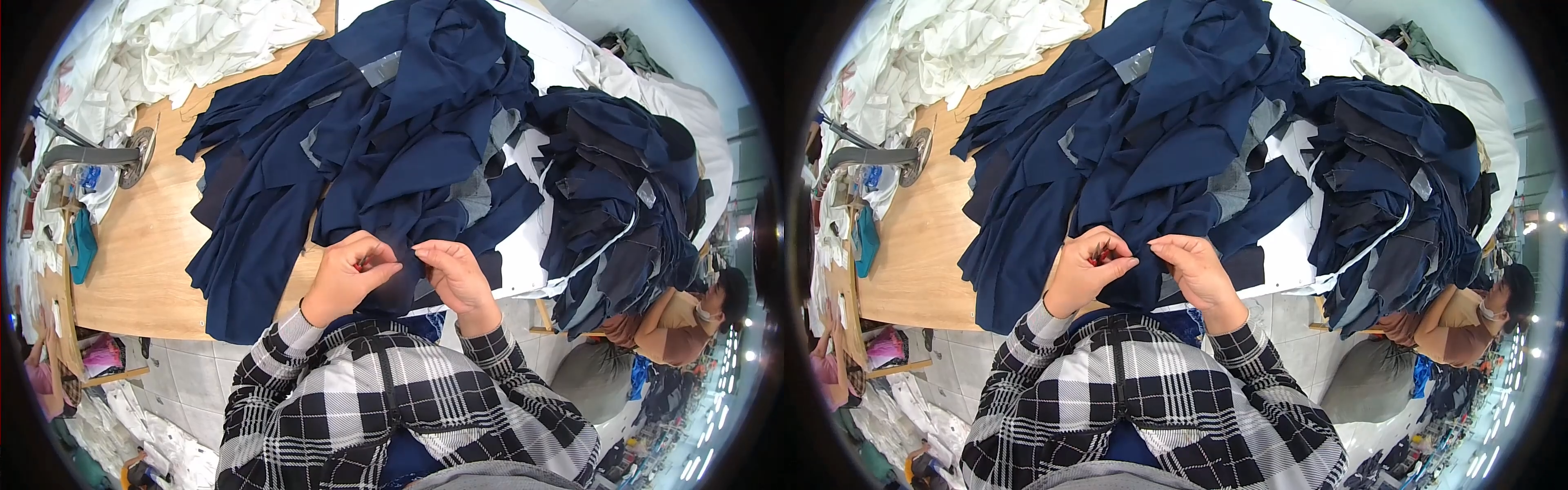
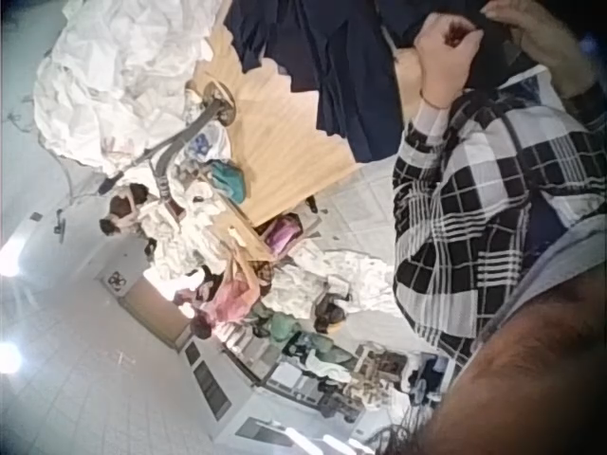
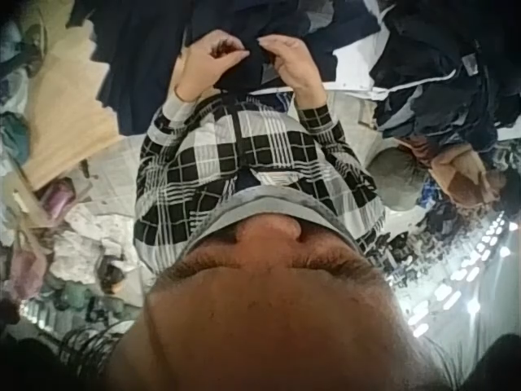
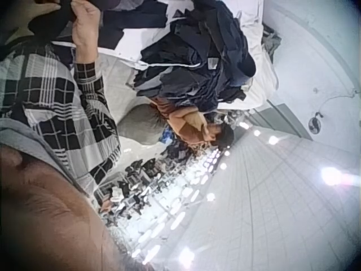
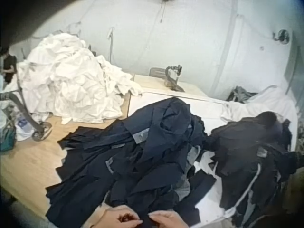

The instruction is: Trimming excess threads and small sections of blue fabric pieces using snips in a factory setting.

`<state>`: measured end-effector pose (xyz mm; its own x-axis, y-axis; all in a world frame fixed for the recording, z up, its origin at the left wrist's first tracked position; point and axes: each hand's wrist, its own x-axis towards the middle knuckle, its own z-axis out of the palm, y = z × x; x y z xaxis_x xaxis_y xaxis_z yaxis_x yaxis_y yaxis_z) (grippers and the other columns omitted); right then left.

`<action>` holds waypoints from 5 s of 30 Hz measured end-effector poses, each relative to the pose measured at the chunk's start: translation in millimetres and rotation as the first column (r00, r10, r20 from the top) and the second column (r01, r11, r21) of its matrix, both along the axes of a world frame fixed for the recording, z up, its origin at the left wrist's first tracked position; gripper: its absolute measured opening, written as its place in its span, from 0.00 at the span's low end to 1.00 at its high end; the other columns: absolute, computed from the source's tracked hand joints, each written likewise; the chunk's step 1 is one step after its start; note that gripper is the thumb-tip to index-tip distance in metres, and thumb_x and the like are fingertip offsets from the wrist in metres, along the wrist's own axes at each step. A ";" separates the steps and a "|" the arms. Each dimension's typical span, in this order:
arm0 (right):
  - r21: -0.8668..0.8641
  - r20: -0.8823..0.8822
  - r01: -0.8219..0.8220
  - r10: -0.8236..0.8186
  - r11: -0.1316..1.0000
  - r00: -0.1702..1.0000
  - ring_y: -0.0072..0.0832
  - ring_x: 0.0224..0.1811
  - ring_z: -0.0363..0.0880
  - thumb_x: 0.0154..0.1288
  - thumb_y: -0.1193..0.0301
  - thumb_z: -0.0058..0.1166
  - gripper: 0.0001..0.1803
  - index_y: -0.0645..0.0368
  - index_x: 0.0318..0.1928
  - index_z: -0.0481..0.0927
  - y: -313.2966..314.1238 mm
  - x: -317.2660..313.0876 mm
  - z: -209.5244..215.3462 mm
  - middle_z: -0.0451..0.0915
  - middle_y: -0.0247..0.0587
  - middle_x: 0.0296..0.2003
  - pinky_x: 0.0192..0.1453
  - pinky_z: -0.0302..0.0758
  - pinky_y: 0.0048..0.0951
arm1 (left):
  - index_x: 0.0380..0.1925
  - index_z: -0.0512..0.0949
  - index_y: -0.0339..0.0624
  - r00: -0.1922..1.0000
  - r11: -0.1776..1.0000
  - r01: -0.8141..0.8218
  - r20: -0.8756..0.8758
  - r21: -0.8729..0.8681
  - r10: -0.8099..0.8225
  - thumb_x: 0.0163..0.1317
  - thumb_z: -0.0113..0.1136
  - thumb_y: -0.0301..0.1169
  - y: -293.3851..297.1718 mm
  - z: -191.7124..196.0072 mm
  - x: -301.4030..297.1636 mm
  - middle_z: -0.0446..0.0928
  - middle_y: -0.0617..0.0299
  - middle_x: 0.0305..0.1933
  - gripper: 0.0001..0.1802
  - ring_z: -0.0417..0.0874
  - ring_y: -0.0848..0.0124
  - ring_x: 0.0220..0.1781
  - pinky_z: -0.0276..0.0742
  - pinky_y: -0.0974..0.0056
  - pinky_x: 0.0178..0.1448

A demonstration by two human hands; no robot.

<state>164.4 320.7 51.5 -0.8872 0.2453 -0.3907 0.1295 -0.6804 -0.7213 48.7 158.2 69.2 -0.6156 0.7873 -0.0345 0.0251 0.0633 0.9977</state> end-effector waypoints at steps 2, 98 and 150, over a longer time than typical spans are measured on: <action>-0.001 -0.013 0.006 -0.006 1.000 1.000 0.23 0.37 0.79 0.62 0.79 0.52 0.08 0.68 0.40 0.80 -1.2 -0.4 1.3 0.82 0.41 0.35 0.46 0.73 0.21 | 0.28 0.79 0.36 0.982 0.994 -0.032 -0.183 0.106 0.051 0.50 0.65 0.22 -0.7 -2.8 4.5 0.73 0.65 0.29 0.06 0.71 0.81 0.23 0.65 0.76 0.28; 0.200 0.003 0.084 -0.086 0.976 0.996 0.18 0.31 0.78 0.60 0.79 0.55 0.06 0.68 0.37 0.81 -5.8 -3.9 18.7 0.82 0.39 0.31 0.37 0.71 0.16 | 0.43 0.62 0.36 0.999 0.987 0.038 -0.012 -0.157 -0.040 0.58 0.60 0.30 1.3 18.5 17.8 0.78 0.53 0.26 0.20 0.79 0.69 0.27 0.71 0.67 0.33; 0.413 0.123 -0.194 0.156 0.890 0.980 0.16 0.32 0.75 0.59 0.80 0.56 0.07 0.66 0.39 0.80 5.5 -4.2 30.1 0.79 0.32 0.31 0.37 0.70 0.14 | 0.53 0.67 0.39 0.942 0.997 -0.043 0.334 0.057 0.022 0.53 0.60 0.17 2.0 8.0 -8.6 0.75 0.63 0.34 0.26 0.73 0.83 0.34 0.69 0.78 0.38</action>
<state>160.2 326.2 81.5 -0.8995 0.2471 -0.3603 0.2912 -0.2756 -0.9161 40.1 160.1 77.1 -0.6030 0.7741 -0.1928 -0.3099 -0.0046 0.9508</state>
